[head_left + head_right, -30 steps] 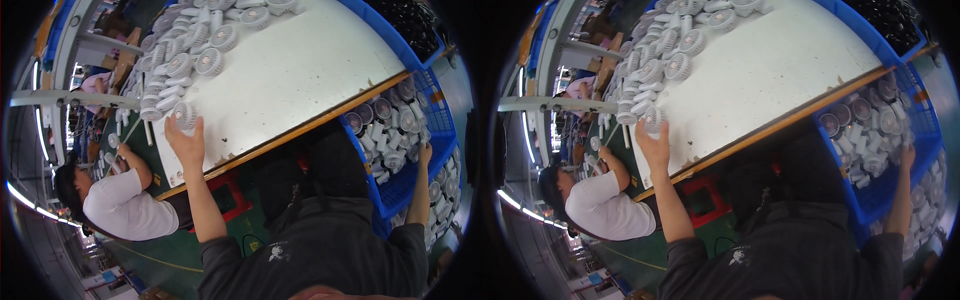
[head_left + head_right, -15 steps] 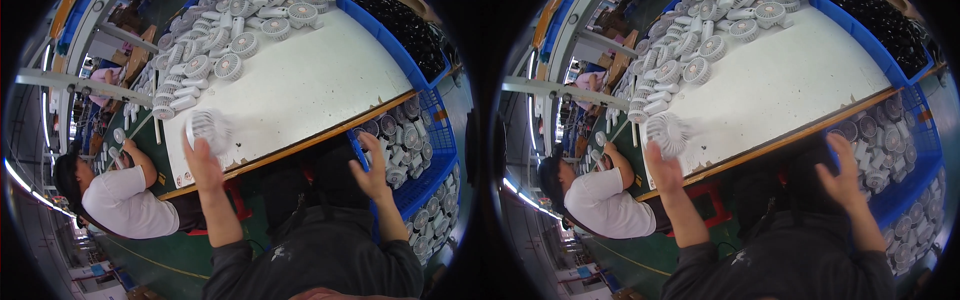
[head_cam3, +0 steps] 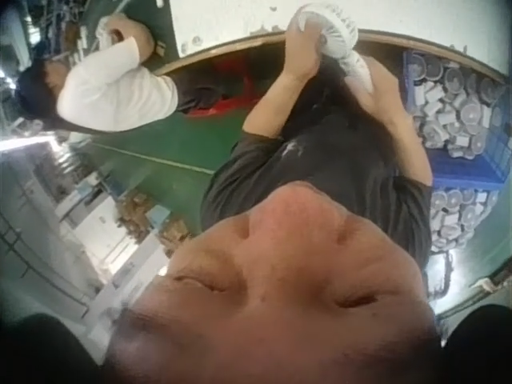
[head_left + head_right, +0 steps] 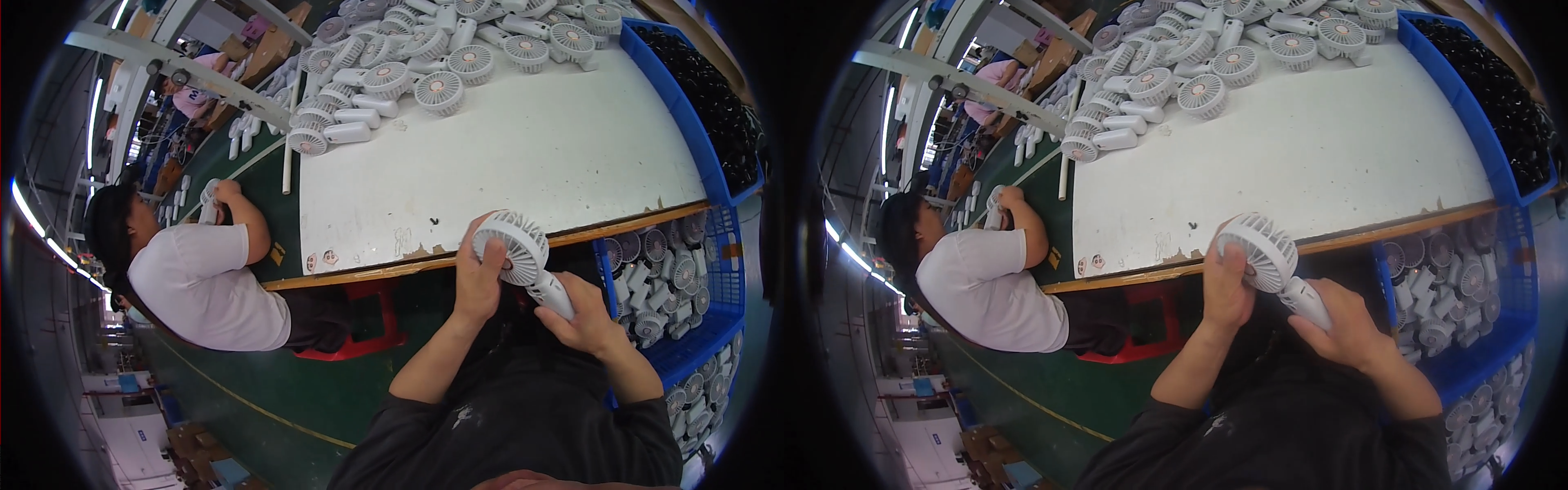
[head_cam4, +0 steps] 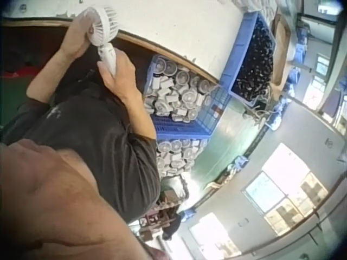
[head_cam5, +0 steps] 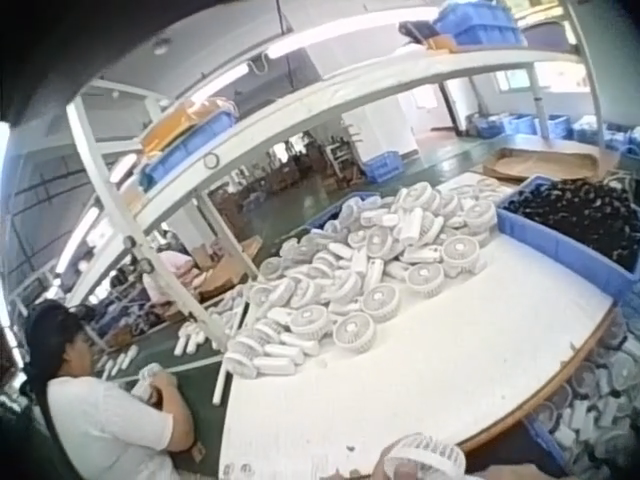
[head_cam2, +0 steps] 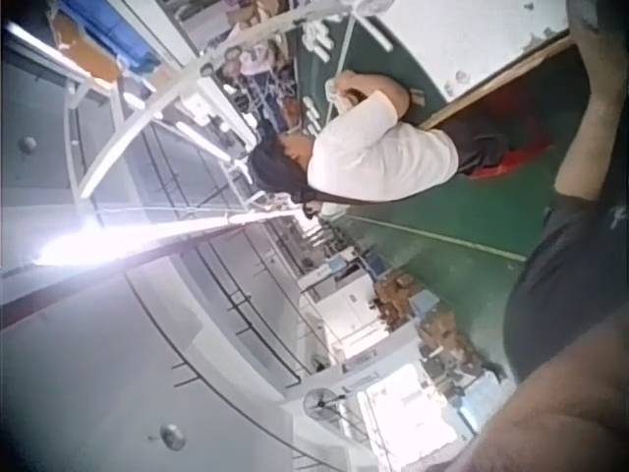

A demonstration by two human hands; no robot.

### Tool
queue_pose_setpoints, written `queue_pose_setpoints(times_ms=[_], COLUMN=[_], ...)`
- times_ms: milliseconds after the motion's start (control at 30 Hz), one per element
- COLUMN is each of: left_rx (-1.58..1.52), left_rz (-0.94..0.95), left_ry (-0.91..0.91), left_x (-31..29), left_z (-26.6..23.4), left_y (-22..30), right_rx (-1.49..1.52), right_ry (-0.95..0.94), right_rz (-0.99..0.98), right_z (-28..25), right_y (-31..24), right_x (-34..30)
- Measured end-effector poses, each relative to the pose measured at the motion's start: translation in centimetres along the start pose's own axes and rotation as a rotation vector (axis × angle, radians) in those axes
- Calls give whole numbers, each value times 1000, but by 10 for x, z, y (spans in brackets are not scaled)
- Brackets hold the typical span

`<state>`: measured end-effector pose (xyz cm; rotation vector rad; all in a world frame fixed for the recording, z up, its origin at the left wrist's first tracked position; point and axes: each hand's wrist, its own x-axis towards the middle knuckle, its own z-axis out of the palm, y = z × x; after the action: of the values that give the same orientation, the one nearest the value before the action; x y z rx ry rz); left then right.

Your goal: The person assembles small handheld electric fans by hand, taking plastic housings, fan blades, and power buttons from component bins and fitting them together.

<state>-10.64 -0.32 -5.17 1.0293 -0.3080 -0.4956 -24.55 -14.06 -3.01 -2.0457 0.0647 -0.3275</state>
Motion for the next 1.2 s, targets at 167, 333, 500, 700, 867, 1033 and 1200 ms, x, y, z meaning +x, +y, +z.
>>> queue_pose_setpoints(times_ms=[167,333,500,700,867,1033,1200], left_rx=[-499,-329,-343,-473,-393,-266,-65], left_rz=[-674,-473,-374,-286,-269,-269,-256], left_ry=[-387,-528,-460,-542,-542,-490,-446], left_x=[1,-16,-14,-16,-18,-19,-18], left_z=[8,39,25,33,30,25,22], left_y=[-20,-1,7,6,4,9,6], right_rx=[-180,-170,-399,-1017,-1229,-1350,-1186], right_ry=[-180,-389,-73,499,228,199,549], right_rz=[-164,-7,192,274,499,548,393], right_z=[-16,-61,-168,-337,-353,-365,-393], right_y=[-12,-26,-7,111,153,160,151], right_x=[-8,36,56,80,108,116,107])
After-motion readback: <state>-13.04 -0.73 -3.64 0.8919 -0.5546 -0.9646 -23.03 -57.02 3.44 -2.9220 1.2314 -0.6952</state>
